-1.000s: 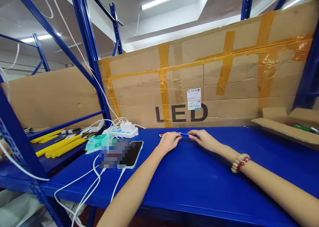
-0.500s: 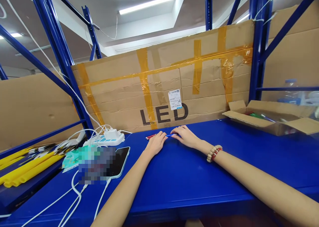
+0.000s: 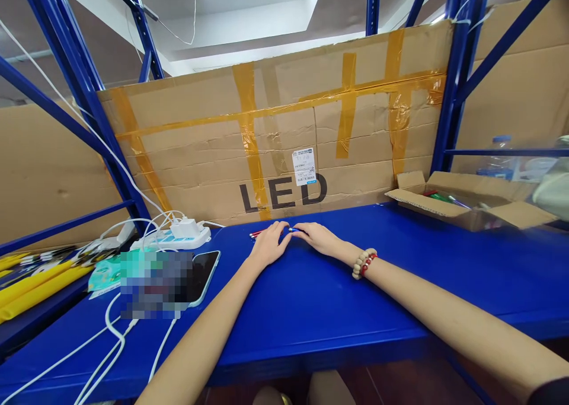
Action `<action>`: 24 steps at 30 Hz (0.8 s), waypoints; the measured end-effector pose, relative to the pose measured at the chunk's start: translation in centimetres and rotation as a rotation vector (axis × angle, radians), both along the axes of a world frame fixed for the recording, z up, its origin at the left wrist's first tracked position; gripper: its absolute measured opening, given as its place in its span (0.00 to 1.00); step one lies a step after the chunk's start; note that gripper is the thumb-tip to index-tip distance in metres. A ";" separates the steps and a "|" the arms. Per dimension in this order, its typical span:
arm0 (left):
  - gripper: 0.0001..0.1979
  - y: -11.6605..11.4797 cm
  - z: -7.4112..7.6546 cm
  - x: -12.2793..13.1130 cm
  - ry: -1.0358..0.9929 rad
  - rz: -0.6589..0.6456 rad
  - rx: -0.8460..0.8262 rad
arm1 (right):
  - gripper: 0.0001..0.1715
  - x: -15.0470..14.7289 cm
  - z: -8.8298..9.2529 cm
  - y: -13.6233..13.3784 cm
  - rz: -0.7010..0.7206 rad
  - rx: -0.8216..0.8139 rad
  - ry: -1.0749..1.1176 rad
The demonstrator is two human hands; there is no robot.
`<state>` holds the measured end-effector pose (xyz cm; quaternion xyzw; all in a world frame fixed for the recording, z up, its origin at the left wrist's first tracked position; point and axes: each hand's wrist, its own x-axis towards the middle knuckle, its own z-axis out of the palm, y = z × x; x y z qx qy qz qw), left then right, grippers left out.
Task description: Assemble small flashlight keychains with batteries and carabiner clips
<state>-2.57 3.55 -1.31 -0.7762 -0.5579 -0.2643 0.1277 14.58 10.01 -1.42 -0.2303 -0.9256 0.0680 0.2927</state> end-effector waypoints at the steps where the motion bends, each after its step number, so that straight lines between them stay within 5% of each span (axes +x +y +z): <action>1: 0.14 0.0 0.0 0.0 -0.071 0.009 -0.018 | 0.24 0.1 0.0 0.0 -0.017 0.019 -0.017; 5: 0.14 0.0 -0.1 0.0 -0.258 0.048 -0.070 | 0.22 0.1 -0.2 -0.1 -0.051 0.083 -0.095; 12: 0.13 0.3 -0.4 0.3 -0.164 -0.012 -0.091 | 0.21 0.0 -0.1 0.3 -0.049 0.113 -0.195; 21: 0.17 1.9 -1.0 -0.7 -1.025 -0.074 -0.245 | 0.24 0.2 -0.3 0.8 -0.062 -0.014 -0.091; 24: 0.21 2.1 -0.9 -0.6 -1.155 -0.105 -0.340 | 0.25 0.2 -0.3 0.6 -0.042 -0.021 -0.071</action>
